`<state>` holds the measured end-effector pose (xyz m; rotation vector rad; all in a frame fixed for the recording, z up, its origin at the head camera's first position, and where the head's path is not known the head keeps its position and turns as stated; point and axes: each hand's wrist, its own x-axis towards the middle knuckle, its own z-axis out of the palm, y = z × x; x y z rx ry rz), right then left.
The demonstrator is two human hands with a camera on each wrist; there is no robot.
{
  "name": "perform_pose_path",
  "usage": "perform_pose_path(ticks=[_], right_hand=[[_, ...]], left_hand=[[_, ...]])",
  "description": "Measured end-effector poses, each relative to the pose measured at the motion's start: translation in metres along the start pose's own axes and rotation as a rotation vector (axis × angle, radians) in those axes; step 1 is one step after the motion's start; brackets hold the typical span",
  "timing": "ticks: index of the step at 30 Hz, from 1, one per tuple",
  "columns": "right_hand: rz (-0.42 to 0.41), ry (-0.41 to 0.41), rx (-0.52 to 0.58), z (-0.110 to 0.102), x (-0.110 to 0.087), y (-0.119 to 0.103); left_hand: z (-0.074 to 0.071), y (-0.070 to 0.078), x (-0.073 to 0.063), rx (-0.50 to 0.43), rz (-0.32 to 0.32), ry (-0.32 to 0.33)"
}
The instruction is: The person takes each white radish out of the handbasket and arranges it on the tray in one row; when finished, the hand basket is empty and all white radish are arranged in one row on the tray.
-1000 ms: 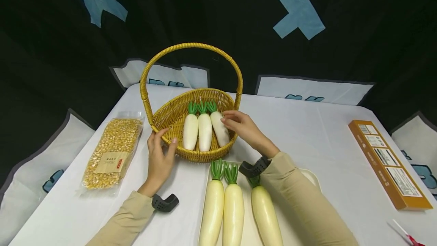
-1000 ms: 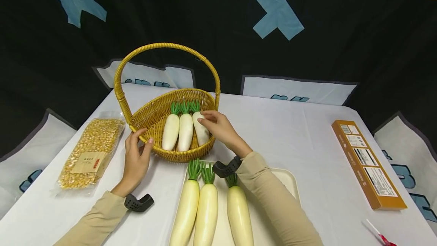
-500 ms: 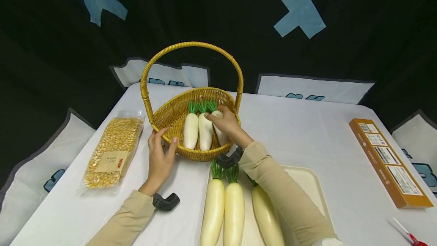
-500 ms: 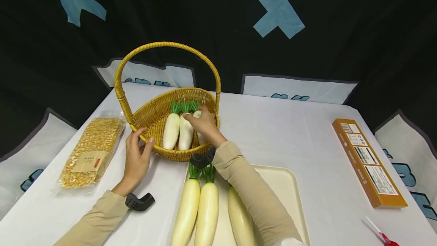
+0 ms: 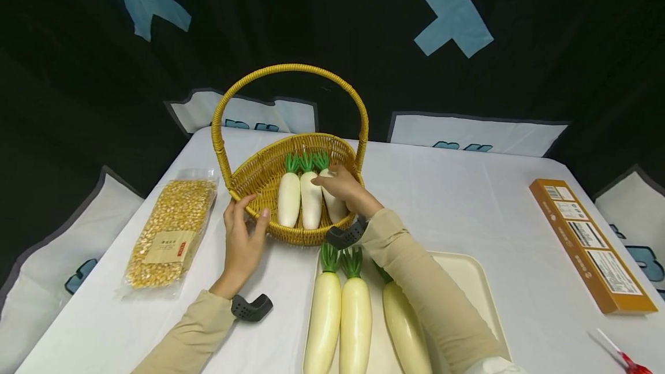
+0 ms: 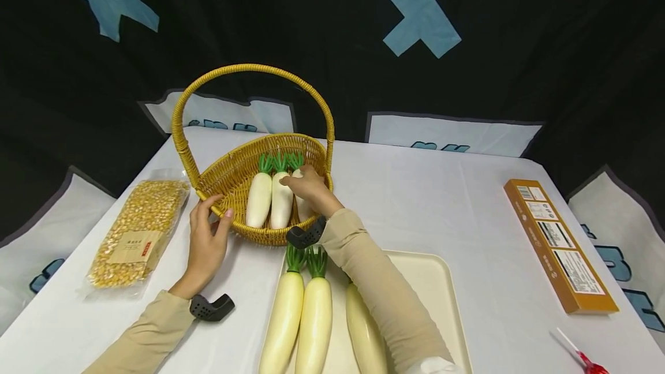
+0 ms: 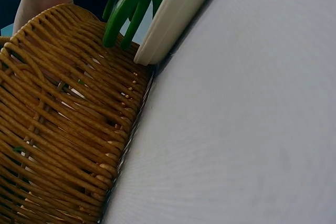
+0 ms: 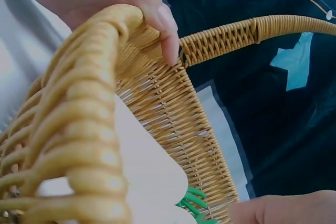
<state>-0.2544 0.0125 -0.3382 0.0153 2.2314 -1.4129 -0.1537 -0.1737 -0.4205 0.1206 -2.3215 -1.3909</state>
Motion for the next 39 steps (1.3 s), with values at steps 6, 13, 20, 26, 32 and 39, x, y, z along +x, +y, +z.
perform_pose_path(ticks=[6, 13, 20, 26, 32, 39], right_hand=[[-0.032, 0.018, 0.003, 0.001, 0.0, 0.003], [-0.073, 0.033, 0.003, 0.001, 0.001, 0.006], [-0.117, 0.039, 0.072, 0.0, 0.005, 0.008], [-0.128, -0.082, 0.213, -0.005, 0.005, 0.012], [-0.121, -0.196, 0.321, -0.011, 0.003, 0.012], [-0.169, -0.293, 0.371, -0.017, 0.0, 0.015]], left_hand=[[0.0, 0.0, 0.0, 0.007, 0.005, 0.004], [0.0, 0.001, 0.0, 0.006, 0.012, 0.006], [0.001, -0.001, 0.001, -0.004, 0.016, 0.015], [0.001, -0.001, 0.001, 0.006, 0.006, 0.012], [0.0, 0.0, 0.0, 0.012, -0.004, 0.01], [0.0, 0.0, 0.0, 0.005, -0.002, 0.008]])
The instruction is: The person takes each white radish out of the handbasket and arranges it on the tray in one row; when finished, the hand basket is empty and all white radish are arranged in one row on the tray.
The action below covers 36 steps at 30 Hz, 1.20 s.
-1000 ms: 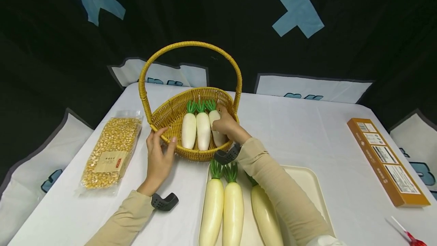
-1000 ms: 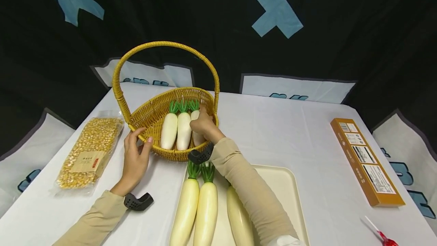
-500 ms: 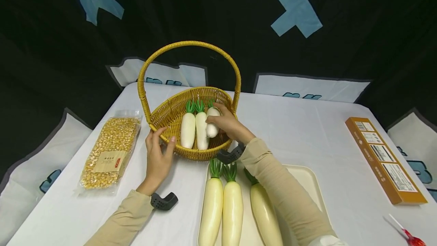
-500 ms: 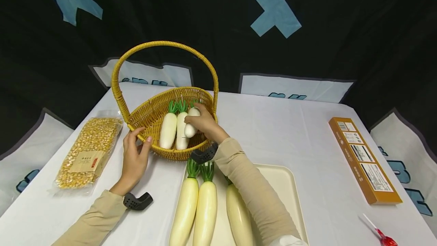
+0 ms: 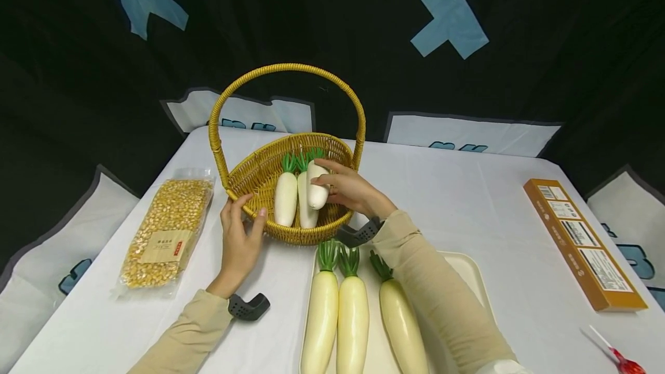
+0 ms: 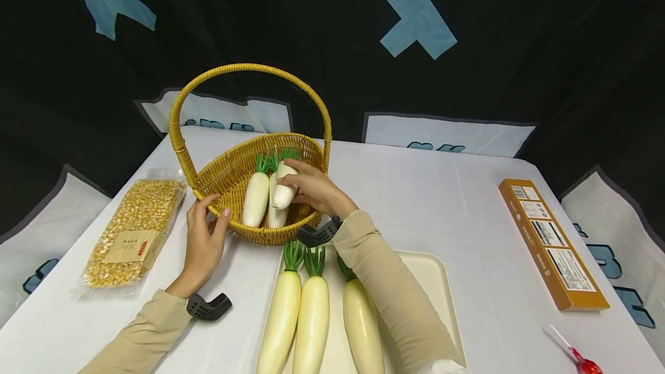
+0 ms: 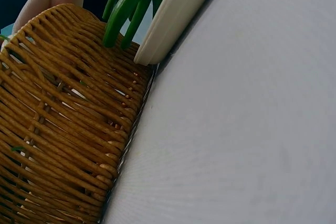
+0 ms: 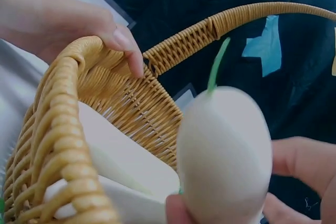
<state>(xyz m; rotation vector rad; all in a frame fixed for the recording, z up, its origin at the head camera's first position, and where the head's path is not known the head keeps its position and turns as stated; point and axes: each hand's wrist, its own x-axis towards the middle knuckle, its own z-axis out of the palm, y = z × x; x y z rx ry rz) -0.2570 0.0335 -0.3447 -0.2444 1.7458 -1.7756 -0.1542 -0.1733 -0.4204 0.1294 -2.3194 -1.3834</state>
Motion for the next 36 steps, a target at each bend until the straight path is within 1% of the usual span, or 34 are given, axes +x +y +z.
perform_pose_path(ticks=[5, 10, 12, 16, 19, 21, 24, 29, 33, 36], right_hand=[[-0.108, -0.035, 0.034, -0.002, -0.005, 0.002], [-0.196, -0.023, 0.044, -0.002, -0.015, 0.005], [-0.216, -0.01, 0.006, -0.002, -0.022, 0.006], [-0.261, 0.005, -0.126, -0.002, -0.039, 0.011], [-0.301, -0.002, -0.194, -0.004, -0.056, 0.015], [-0.324, -0.014, -0.22, -0.006, -0.069, 0.017], [-0.336, -0.025, -0.256, -0.013, -0.091, 0.018], [-0.329, -0.065, -0.277, -0.028, -0.131, 0.023], [-0.272, -0.069, -0.346, -0.045, -0.162, 0.032], [-0.239, -0.066, -0.413, -0.059, -0.184, 0.044]], left_hand=[[0.001, 0.0, 0.0, -0.003, 0.009, 0.001], [0.002, 0.0, 0.001, -0.003, 0.012, -0.002], [0.002, 0.0, 0.0, 0.001, 0.006, -0.006], [0.002, 0.0, -0.001, 0.001, -0.005, -0.013], [0.002, 0.0, -0.001, 0.002, -0.011, -0.015], [0.002, 0.0, -0.001, 0.005, -0.014, -0.016], [0.003, 0.0, -0.002, 0.006, -0.015, -0.015], [0.002, -0.001, -0.002, 0.011, -0.01, -0.009], [0.001, -0.001, -0.001, 0.004, 0.005, -0.003], [0.0, -0.001, -0.001, -0.002, 0.007, 0.001]])
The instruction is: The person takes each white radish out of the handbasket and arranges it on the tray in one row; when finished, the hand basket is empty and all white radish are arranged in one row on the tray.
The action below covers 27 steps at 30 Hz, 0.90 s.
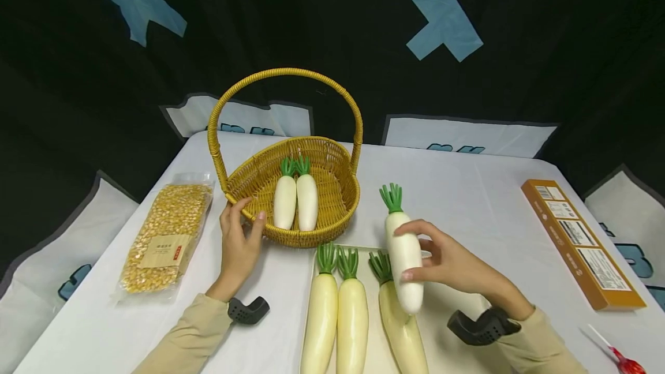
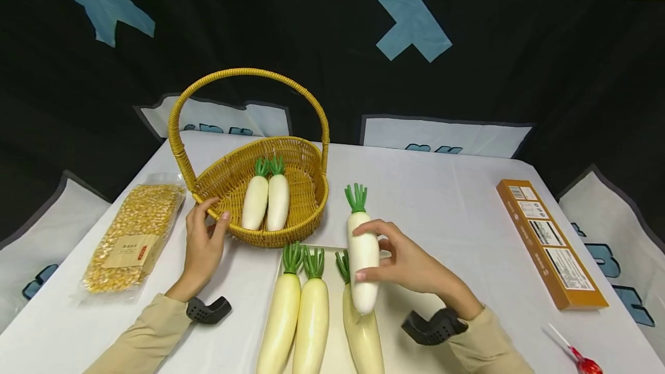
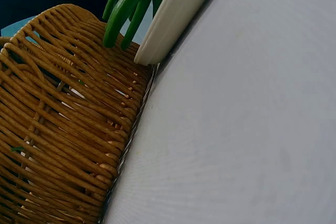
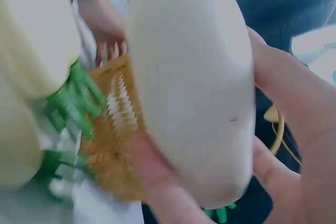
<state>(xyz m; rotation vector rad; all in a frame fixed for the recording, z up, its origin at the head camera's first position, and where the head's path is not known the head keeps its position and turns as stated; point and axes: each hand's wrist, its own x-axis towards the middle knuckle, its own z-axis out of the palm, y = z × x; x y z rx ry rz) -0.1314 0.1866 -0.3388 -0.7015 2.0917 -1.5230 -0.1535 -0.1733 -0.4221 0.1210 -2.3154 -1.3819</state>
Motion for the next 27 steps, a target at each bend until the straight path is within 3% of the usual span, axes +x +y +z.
perform_pose_path(ticks=[5, 10, 18, 21, 27], right_hand=[[0.048, -0.03, -0.085, -0.004, -0.042, 0.02], [0.103, -0.091, -0.036, 0.005, -0.066, 0.039], [0.114, -0.077, -0.049, 0.028, -0.073, 0.05], [0.137, -0.039, -0.11, 0.034, -0.072, 0.047], [0.26, 0.036, -0.225, 0.042, -0.072, 0.041]], left_hand=[[0.002, 0.0, 0.0, 0.005, -0.011, -0.003], [0.0, 0.0, 0.0, 0.03, -0.017, -0.01], [-0.001, -0.001, 0.0, 0.009, -0.016, -0.016], [0.0, -0.001, 0.001, 0.003, -0.013, -0.016], [0.0, -0.001, 0.0, 0.003, -0.01, -0.015]])
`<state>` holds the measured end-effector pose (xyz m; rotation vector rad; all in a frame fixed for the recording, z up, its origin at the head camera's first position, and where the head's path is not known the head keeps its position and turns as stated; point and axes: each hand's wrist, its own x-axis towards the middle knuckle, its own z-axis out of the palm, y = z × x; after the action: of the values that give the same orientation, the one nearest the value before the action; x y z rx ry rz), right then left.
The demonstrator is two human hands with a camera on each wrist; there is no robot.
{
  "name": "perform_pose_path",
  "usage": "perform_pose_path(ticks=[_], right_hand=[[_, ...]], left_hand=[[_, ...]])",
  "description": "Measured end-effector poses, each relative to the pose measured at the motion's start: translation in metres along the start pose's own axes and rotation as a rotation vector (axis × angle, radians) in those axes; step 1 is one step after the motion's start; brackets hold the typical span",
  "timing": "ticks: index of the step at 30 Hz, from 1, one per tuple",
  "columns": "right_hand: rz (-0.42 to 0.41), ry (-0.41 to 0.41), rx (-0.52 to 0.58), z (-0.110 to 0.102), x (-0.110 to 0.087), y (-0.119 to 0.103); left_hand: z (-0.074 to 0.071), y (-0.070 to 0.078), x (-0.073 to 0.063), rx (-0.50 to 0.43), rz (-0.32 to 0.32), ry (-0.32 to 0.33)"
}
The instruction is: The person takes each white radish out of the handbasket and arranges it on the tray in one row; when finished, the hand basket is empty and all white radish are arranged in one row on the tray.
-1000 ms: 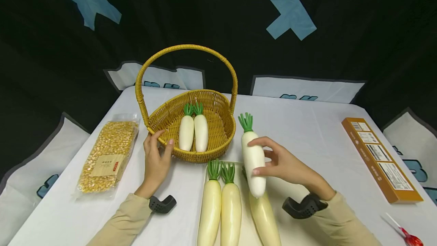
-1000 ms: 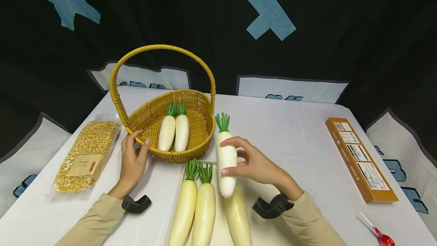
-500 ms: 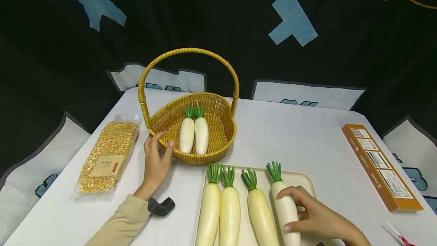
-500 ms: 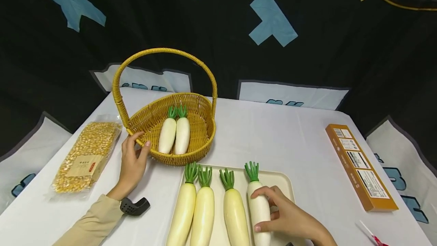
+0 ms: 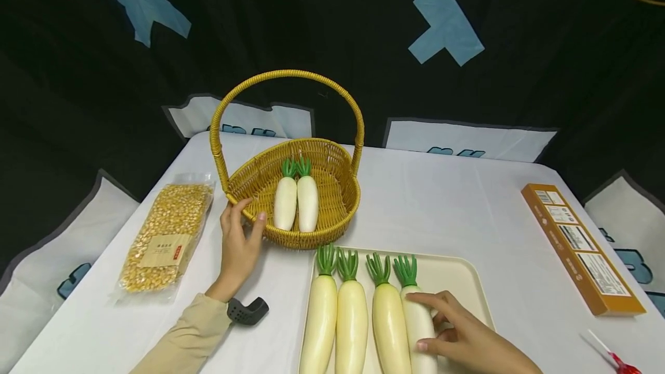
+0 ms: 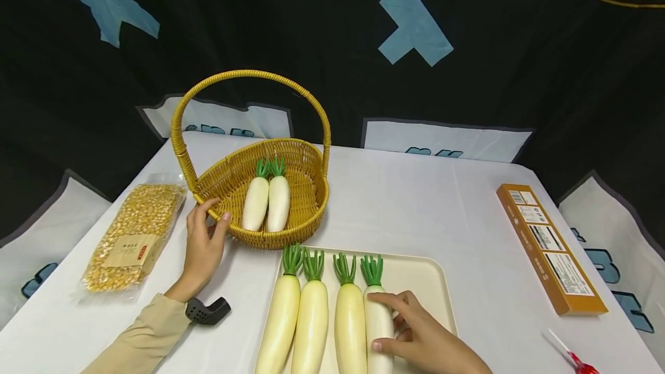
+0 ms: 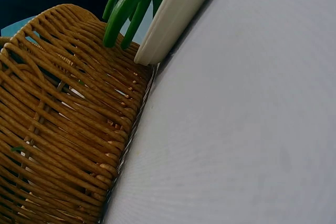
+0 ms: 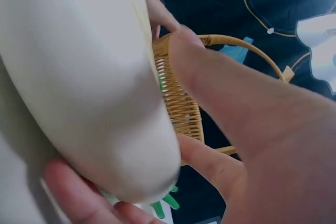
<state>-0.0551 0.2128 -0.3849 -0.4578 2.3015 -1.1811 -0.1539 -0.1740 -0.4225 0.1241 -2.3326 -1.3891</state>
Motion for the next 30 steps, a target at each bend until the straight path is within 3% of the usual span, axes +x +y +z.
perform_pose_path(ticks=[5, 12, 24, 30], right_hand=[[-0.015, 0.06, -0.064, -0.002, -0.003, -0.003], [-0.321, 0.201, -0.193, -0.019, -0.005, 0.002], [-0.294, 0.233, -0.224, -0.035, -0.004, 0.005], [-0.292, 0.178, -0.124, -0.046, 0.004, 0.003]], left_hand=[[0.0, 0.0, 0.0, 0.0, 0.002, 0.001], [0.0, -0.001, 0.001, 0.0, 0.008, 0.008], [0.0, 0.0, 0.001, -0.006, 0.001, 0.007], [0.0, 0.001, 0.001, -0.001, -0.013, 0.005]])
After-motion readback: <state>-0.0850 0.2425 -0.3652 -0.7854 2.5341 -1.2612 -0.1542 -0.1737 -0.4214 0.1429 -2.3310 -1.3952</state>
